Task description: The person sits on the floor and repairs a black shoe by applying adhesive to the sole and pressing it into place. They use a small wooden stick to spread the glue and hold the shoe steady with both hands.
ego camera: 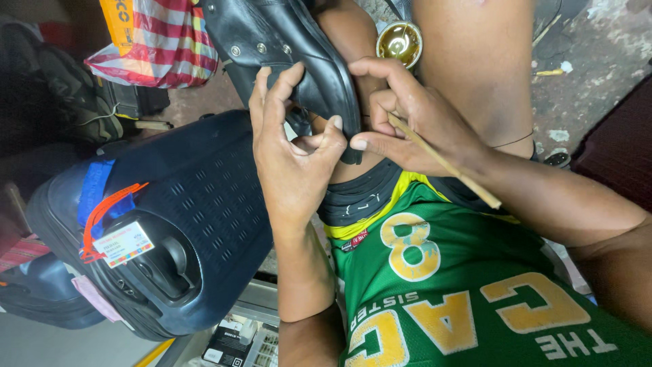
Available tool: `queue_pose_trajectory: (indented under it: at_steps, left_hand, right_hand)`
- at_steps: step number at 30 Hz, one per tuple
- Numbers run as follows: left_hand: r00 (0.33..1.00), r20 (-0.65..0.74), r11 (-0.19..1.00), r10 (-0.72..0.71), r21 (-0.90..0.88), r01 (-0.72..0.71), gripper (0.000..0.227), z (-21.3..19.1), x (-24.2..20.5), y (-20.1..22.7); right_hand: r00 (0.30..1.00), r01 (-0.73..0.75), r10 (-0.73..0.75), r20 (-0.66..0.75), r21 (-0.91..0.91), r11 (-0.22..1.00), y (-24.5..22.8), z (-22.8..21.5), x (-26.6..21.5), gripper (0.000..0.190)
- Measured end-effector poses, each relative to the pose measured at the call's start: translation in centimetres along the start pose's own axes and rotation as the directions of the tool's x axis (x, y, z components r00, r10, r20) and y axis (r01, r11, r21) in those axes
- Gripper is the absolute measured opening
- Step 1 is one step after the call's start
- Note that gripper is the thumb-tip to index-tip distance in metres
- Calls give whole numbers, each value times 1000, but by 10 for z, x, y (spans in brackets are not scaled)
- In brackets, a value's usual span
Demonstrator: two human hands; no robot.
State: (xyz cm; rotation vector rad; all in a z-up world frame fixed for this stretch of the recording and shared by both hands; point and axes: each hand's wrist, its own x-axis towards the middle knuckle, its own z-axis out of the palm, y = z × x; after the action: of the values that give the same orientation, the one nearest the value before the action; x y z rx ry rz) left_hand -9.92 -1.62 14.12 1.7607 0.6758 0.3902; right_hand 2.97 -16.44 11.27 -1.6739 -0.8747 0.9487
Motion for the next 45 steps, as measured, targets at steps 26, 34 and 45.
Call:
queue_pose_trajectory:
  at_steps: [26,34,45]
  left_hand:
    - [991,119,998,-68,-5,69,30,-50,36,36]
    - [976,118,977,-181,-93,193,28,-35,47,11]
    - [974,163,957,-158,-217,192,30,-17,64,7]
  right_hand:
    - [982,183,-186,-31,408,894,-29,-11,35,77]
    - [954,299,-287,-87,335,893,6,-2,32,74]
    - [988,155,-139,-73,330,931,11,-21,34,70]
